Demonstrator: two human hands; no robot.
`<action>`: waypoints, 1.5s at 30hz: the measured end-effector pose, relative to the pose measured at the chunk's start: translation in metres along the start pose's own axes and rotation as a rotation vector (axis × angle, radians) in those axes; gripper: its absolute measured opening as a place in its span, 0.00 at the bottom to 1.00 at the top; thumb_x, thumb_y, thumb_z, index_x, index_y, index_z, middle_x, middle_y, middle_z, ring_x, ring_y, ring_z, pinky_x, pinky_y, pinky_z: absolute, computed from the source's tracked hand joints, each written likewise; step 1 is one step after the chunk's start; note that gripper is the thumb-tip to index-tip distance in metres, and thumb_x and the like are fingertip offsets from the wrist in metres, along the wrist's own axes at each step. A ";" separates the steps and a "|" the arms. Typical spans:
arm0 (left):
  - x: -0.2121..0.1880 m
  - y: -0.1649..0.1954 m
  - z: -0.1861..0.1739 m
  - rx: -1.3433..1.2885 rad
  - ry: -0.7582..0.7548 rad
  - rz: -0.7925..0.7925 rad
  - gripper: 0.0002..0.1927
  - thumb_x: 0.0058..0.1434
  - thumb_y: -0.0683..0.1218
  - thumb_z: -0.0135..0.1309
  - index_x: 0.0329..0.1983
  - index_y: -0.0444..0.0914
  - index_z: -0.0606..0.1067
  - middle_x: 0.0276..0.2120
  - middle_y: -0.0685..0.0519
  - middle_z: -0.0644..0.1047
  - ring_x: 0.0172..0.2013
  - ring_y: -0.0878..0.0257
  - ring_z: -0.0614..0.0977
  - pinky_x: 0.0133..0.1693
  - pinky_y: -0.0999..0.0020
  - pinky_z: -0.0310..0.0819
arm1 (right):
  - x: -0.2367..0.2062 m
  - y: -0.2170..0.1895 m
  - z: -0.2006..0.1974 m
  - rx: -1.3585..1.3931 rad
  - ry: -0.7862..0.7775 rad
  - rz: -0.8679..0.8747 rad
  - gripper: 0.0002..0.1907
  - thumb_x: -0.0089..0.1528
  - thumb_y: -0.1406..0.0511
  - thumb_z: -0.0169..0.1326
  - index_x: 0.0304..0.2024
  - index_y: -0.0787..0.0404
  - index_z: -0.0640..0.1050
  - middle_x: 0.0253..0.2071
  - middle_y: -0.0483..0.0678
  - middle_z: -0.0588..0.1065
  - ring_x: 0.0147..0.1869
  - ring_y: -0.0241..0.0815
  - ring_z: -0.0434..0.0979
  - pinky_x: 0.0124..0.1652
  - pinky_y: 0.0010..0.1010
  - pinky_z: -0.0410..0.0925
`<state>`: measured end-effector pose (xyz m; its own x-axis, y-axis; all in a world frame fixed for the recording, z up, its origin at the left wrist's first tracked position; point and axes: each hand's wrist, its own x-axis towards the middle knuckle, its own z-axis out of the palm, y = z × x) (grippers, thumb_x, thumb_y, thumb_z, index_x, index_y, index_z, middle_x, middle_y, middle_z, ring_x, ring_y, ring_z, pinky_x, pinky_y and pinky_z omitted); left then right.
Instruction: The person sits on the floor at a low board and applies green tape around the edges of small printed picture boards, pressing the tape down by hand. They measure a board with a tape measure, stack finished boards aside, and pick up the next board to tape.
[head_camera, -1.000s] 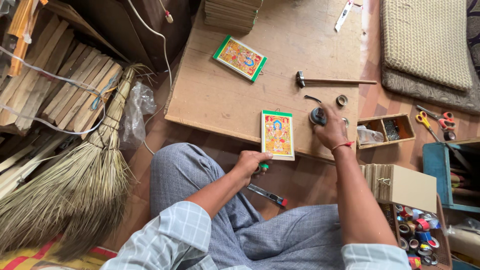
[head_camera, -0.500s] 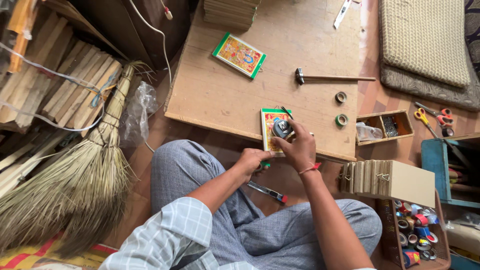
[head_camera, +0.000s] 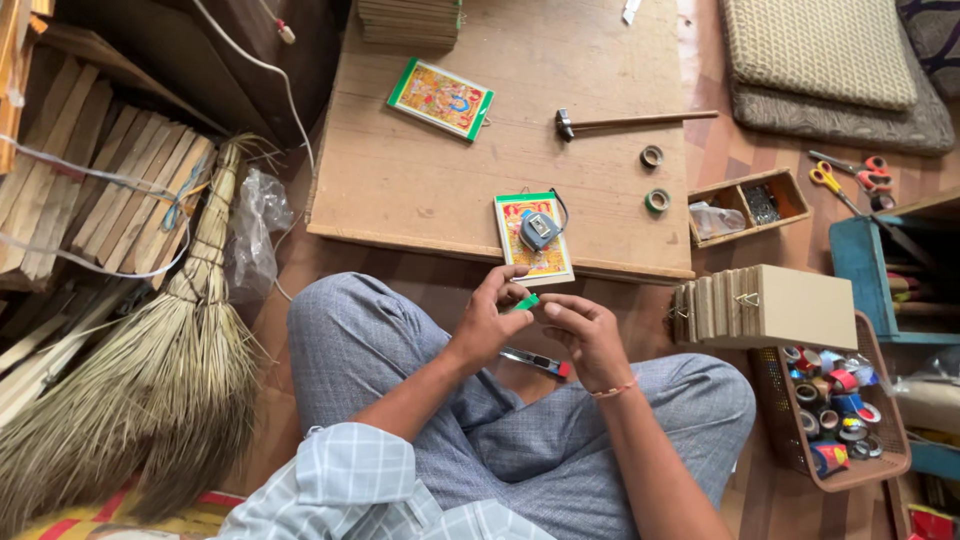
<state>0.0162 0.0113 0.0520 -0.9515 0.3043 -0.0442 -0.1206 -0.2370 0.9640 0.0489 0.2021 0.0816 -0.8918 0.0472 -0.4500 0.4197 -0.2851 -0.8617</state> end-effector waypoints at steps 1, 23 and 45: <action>-0.003 0.006 0.002 0.006 -0.019 -0.002 0.33 0.55 0.37 0.57 0.66 0.36 0.66 0.41 0.52 0.78 0.43 0.67 0.79 0.48 0.70 0.75 | 0.001 0.001 0.004 0.039 -0.033 -0.013 0.14 0.61 0.68 0.58 0.47 0.71 0.81 0.42 0.52 0.82 0.43 0.38 0.83 0.43 0.28 0.75; 0.015 -0.003 -0.014 0.500 0.114 0.023 0.22 0.48 0.56 0.71 0.21 0.32 0.79 0.27 0.46 0.81 0.30 0.57 0.84 0.35 0.63 0.77 | 0.041 0.038 -0.008 -0.203 0.325 -0.354 0.05 0.59 0.72 0.63 0.37 0.68 0.82 0.34 0.44 0.80 0.37 0.31 0.78 0.40 0.22 0.73; 0.045 -0.030 -0.026 0.337 0.216 -0.309 0.15 0.48 0.49 0.67 0.33 0.34 0.81 0.26 0.52 0.83 0.27 0.66 0.83 0.31 0.67 0.79 | 0.054 0.028 -0.001 -0.131 0.514 -0.381 0.05 0.61 0.74 0.61 0.37 0.74 0.80 0.35 0.51 0.80 0.36 0.37 0.82 0.40 0.31 0.80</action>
<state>-0.0299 0.0082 0.0148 -0.9270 0.1066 -0.3595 -0.3415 0.1562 0.9268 0.0126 0.1978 0.0330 -0.8011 0.5833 -0.1342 0.1364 -0.0403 -0.9898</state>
